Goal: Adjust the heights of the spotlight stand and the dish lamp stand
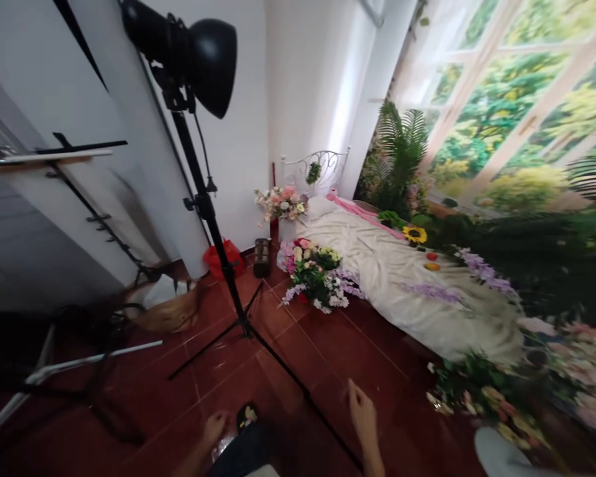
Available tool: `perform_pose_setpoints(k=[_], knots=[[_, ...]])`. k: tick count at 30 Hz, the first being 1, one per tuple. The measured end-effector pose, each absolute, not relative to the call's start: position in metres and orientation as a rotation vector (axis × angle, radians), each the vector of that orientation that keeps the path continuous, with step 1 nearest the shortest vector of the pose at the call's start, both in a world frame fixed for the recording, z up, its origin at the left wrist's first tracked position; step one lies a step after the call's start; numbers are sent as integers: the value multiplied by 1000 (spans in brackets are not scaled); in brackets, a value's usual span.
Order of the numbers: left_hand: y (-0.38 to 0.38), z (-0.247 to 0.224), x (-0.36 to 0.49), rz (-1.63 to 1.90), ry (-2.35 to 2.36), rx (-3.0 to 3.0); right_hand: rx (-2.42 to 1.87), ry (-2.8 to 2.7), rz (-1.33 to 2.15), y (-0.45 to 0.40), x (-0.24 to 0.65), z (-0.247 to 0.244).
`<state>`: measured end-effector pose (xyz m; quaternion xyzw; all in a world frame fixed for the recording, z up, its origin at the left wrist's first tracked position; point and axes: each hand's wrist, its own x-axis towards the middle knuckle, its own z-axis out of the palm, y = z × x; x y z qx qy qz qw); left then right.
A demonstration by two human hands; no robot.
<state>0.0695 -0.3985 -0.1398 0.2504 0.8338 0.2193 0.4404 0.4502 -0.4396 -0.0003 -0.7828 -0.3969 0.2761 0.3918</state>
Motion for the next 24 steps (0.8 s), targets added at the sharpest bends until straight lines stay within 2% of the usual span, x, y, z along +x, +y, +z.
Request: perform_pose_setpoints(k=[3, 6, 9, 13, 16, 19, 24], knots=[[-332, -139, 53, 800, 1716, 769, -1776, -1214, 845, -359, 371, 5], [-257, -112, 33, 930, 1597, 907, -1629, -1345, 981, -300, 309, 6], [-181, -59, 17, 984, 1577, 1063, -1520, -1487, 1098, -253, 267, 9], [-98, 19, 6, 1322, 1504, 1187, -1425, -1660, 1148, -188, 236, 16], [-58, 59, 7, 1482, 1399, 1153, -1374, -1744, 1123, -132, 218, 22], [-33, 74, 12, 1519, 1375, 1138, -1374, -1837, 1010, -73, 199, 27], [-3, 72, 22, 1549, 1326, 1145, -1352, -2146, 862, 5, 166, 42]])
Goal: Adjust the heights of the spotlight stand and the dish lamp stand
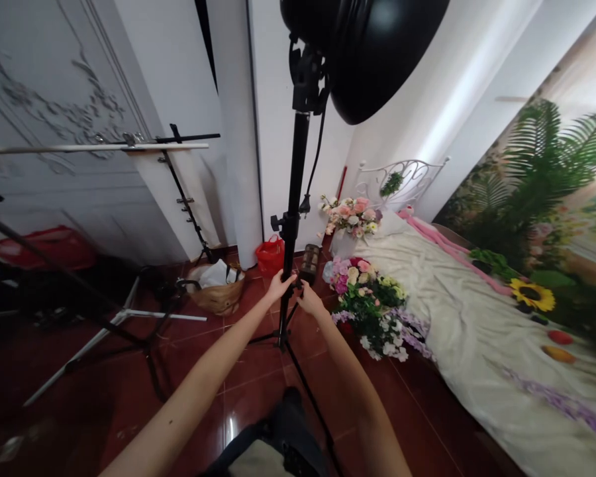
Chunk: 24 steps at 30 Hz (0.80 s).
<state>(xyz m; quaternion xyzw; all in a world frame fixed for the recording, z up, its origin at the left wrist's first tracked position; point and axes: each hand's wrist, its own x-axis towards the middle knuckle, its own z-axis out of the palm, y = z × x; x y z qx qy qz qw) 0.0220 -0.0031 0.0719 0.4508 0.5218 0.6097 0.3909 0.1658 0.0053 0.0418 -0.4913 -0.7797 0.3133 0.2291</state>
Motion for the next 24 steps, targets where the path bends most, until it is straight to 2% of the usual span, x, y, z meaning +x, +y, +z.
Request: perform_pose_setpoints(k=[4, 10, 14, 18, 24], knots=[[16, 60, 28, 1529, 1306, 1116, -1380, -2389, 771, 51, 153, 57], [31, 42, 34, 1480, 1503, 1041, -1256, -2539, 846, 106, 147, 80], [36, 36, 37, 1484, 1523, 1021, -1024, -2988, 828, 127, 139, 92], [41, 31, 42, 1530, 1577, 970, -844, -3228, 601, 128, 141, 93], [47, 21, 46, 1626, 1651, 988, -1040, -3049, 192, 90, 167, 67]])
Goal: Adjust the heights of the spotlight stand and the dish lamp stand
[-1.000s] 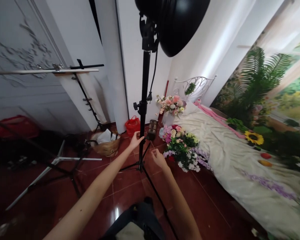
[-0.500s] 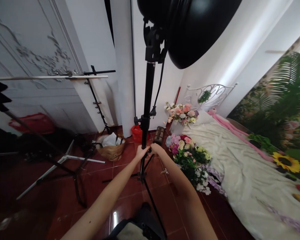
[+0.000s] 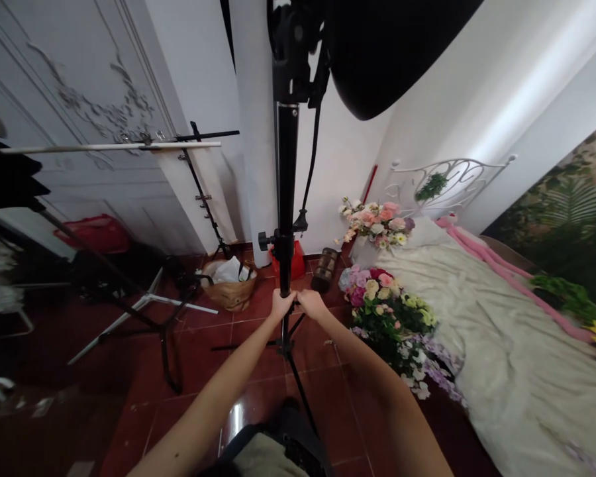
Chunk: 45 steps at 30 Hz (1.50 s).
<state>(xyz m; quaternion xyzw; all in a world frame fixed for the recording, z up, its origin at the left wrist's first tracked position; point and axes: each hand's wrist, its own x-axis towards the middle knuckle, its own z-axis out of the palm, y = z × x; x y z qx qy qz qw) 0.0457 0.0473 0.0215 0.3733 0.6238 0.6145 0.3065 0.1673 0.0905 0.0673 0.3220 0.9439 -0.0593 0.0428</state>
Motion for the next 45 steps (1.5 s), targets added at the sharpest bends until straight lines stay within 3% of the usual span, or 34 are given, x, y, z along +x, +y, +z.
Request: perform_pose_setpoints(k=[12, 21, 24, 30, 37, 42, 45], knots=[[49, 13, 52, 1647, 1726, 951, 1262, 2760, -72, 81, 155, 43], [48, 18, 53, 1668, 1644, 942, 1450, 2997, -76, 65, 157, 10], [47, 19, 52, 1648, 1686, 947, 1467, 2892, -188, 63, 159, 21], [47, 20, 51, 1621, 1731, 925, 1058, 2621, -462, 93, 157, 66], [46, 26, 51, 1622, 1704, 941, 1179, 2607, -361, 98, 149, 92], [47, 21, 51, 1630, 1712, 947, 1435, 2828, -304, 31, 180, 56], [46, 21, 50, 1611, 1703, 926, 1519, 2911, -476, -3, 203, 24]])
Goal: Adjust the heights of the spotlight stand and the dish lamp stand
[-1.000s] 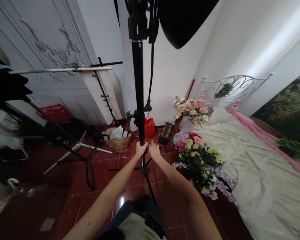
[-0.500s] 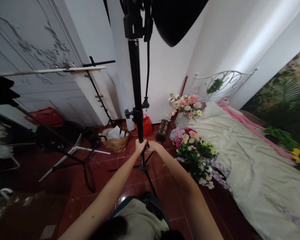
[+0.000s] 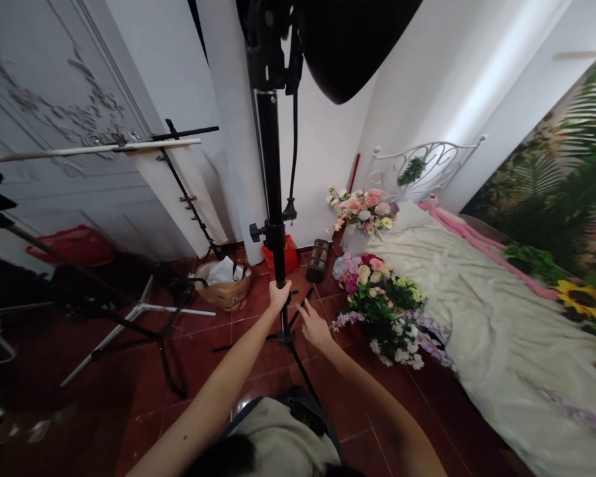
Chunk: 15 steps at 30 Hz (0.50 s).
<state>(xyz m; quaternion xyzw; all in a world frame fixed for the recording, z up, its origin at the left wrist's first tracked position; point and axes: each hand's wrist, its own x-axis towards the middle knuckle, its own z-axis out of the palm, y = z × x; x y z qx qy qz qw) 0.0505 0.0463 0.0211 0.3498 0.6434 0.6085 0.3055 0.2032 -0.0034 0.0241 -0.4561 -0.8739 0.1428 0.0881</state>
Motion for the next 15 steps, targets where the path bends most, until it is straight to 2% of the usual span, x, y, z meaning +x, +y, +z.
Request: perform_pose_setpoints(k=[2, 4, 11, 15], knots=[[46, 23, 50, 1606, 1699, 910, -1380, -2539, 538, -10, 211, 17], [45, 26, 50, 1612, 1687, 894, -1350, -2386, 619, -2, 209, 31], [42, 34, 48, 1590, 1620, 922, -811, -1850, 777, 37, 141, 186], [40, 35, 43, 1549, 1614, 961, -986, -1852, 566, 46, 112, 229]])
